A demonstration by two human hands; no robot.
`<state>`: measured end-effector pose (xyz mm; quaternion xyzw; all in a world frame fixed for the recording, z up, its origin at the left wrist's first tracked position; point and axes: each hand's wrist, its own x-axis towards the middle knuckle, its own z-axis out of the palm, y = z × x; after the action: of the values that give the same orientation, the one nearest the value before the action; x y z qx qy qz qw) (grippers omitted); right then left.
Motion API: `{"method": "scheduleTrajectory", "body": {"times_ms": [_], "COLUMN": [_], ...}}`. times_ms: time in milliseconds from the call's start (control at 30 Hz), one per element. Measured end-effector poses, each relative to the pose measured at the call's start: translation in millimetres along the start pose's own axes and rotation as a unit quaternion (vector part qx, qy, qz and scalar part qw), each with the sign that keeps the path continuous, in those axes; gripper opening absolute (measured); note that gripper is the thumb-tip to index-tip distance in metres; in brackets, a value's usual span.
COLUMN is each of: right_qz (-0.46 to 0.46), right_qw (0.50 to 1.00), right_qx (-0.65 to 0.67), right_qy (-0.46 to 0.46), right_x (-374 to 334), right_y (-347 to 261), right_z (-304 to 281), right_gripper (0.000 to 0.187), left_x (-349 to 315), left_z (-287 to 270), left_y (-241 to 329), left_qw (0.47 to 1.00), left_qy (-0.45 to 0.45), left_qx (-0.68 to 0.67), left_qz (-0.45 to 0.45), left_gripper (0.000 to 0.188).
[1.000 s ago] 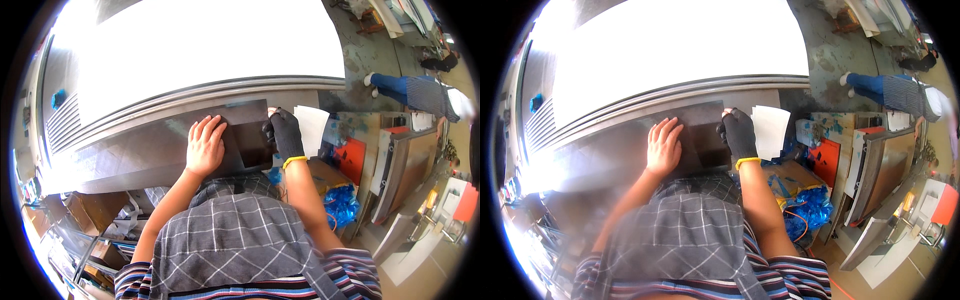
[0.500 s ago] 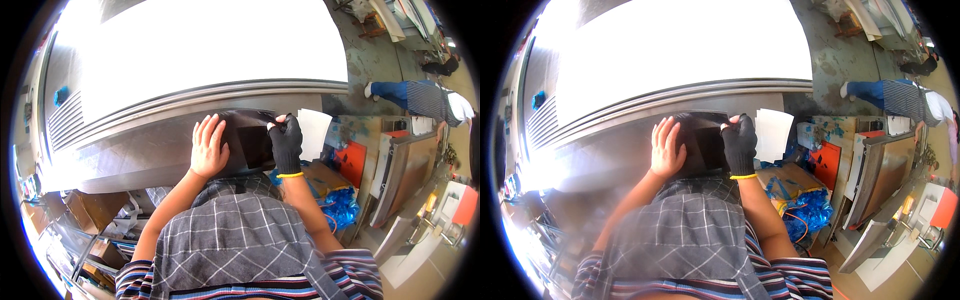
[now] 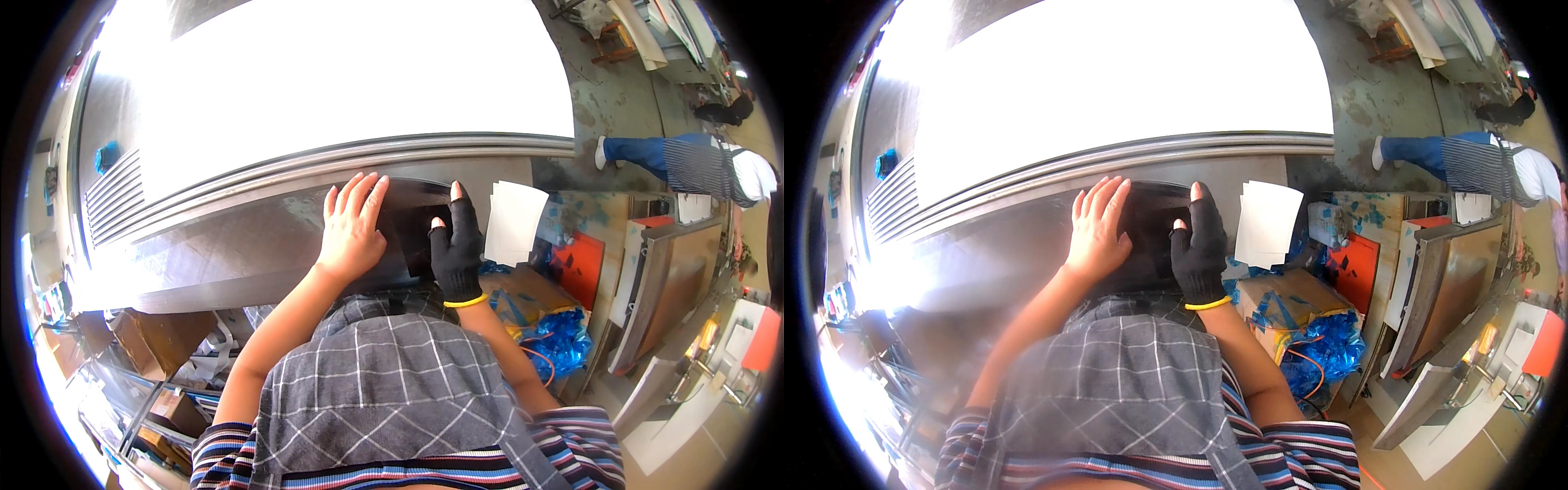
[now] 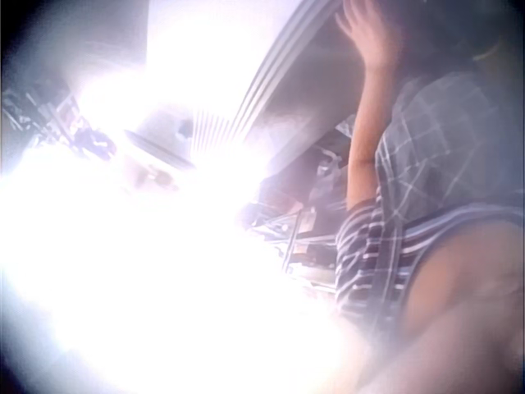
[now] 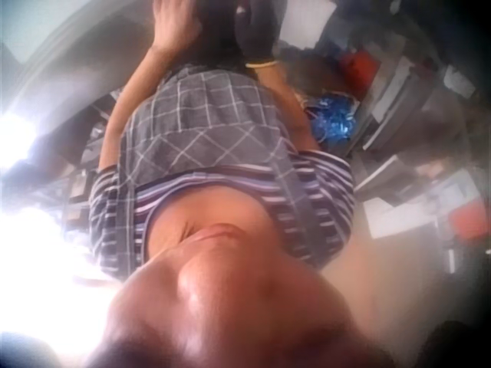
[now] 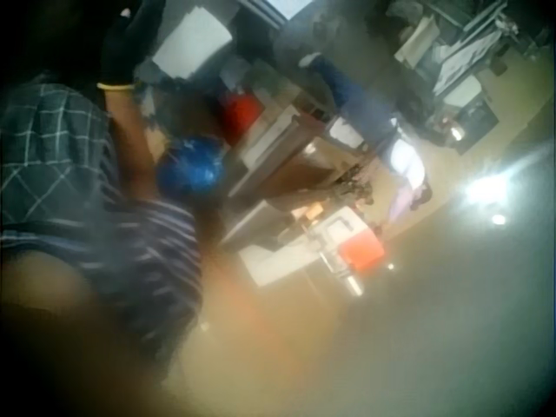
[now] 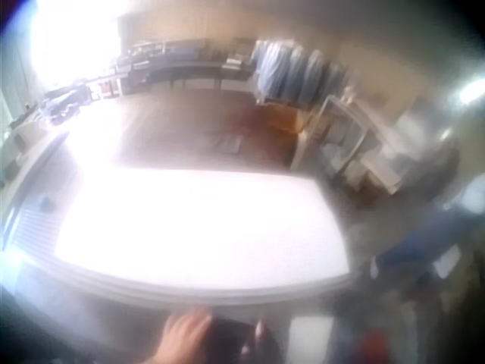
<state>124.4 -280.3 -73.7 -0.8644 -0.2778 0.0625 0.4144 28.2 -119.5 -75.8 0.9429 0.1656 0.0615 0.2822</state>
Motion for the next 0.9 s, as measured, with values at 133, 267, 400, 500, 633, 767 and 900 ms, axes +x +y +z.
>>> {"method": "scheduleTrajectory", "body": {"times_ms": [133, 267, 400, 500, 633, 767, 900], "right_qz": [0.003, 0.057, -0.003, -0.078, -0.08, -0.084, 0.128], "right_qw": [1.0, 0.995, 0.993, 0.986, 0.987, 0.994, 0.874], "right_qx": [-0.011, 0.02, -0.113, -0.141, -0.129, -0.068, 0.41], "right_qy": [0.017, 0.073, 0.026, 0.035, 0.06, 0.0, -0.226], "right_x": [-3.0, 2.4, 25.5, 32.6, 32.0, 30.3, 39.1], "right_y": [1.8, 1.8, 4.5, -2.9, -8.8, -19.3, 12.8], "right_z": [3.7, 5.2, -11.3, -24.0, -25.8, -30.5, -26.8], "right_gripper": [0.058, 0.048, 0.028, 0.028, 0.049, 0.05, 0.061], "left_x": [-2.4, 4.1, 18.8, 25.3, 25.7, 24.2, 15.5], "left_z": [4.1, -3.6, -22.1, -32.6, -25.6, -23.2, -31.0], "left_y": [-2.2, -0.1, -0.4, -4.2, -19.5, -23.1, -22.1], "left_qw": [0.999, 0.999, 0.997, 0.991, 0.996, 0.995, 0.994], "left_qy": [0.032, 0.013, -0.065, -0.118, -0.069, -0.098, -0.088], "left_qx": [0.005, 0.023, 0.033, 0.056, 0.028, 0.0, -0.018], "left_qz": [0.026, 0.03, 0.021, 0.007, 0.042, 0.029, 0.065], "left_gripper": [0.08, 0.076, 0.06, 0.047, 0.025, 0.014, 0.01]}}
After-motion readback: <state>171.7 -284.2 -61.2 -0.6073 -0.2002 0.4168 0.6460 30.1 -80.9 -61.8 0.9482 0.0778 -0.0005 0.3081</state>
